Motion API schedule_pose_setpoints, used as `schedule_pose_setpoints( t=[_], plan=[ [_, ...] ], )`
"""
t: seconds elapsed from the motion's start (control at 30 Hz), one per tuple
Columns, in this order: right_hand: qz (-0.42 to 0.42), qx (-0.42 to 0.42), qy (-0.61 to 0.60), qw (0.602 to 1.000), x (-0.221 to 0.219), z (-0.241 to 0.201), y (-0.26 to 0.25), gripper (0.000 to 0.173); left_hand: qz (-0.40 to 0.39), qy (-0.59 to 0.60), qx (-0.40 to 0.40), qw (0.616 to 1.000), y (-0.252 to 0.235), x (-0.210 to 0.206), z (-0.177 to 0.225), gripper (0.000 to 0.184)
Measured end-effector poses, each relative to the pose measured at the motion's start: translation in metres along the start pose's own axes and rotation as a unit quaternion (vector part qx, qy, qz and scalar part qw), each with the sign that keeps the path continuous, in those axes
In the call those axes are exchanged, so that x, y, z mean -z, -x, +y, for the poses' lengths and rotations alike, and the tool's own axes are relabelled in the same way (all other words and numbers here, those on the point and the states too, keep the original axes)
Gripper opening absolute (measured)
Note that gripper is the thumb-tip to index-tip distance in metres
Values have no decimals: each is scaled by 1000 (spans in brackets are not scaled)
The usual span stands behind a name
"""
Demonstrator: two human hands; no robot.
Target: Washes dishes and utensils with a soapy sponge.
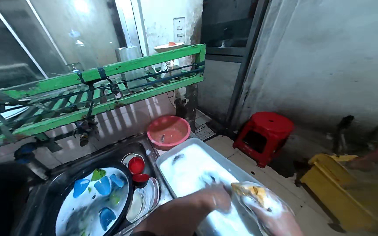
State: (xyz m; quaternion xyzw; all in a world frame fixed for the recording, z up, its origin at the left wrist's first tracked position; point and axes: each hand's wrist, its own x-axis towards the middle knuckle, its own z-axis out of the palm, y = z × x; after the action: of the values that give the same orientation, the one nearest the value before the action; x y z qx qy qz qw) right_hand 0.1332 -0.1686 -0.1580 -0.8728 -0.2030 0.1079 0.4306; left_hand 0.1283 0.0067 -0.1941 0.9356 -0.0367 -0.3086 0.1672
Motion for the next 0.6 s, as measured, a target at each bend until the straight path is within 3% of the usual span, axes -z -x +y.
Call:
schedule_pose_setpoints(
  t=[0.1,0.2,0.37,0.5,0.6],
  plan=[
    [0,17,-16,1000,2,-3,4,62,-75,-95,-85,989,11,-11,27,38],
    [-5,35,-35,999,3,-1,4,60,-37,-79,-171,981,34,-30,28,40],
    [-68,41,-9,997,5,1,-2,60,-141,-42,-91,985,60,-36,22,40],
    [-130,47,56,989,4,-2,-7,64,-158,-39,-32,986,60,-28,28,38],
    [-146,70,99,982,1,-5,-9,73,-144,-3,-57,988,66,-17,26,34]
  ],
)
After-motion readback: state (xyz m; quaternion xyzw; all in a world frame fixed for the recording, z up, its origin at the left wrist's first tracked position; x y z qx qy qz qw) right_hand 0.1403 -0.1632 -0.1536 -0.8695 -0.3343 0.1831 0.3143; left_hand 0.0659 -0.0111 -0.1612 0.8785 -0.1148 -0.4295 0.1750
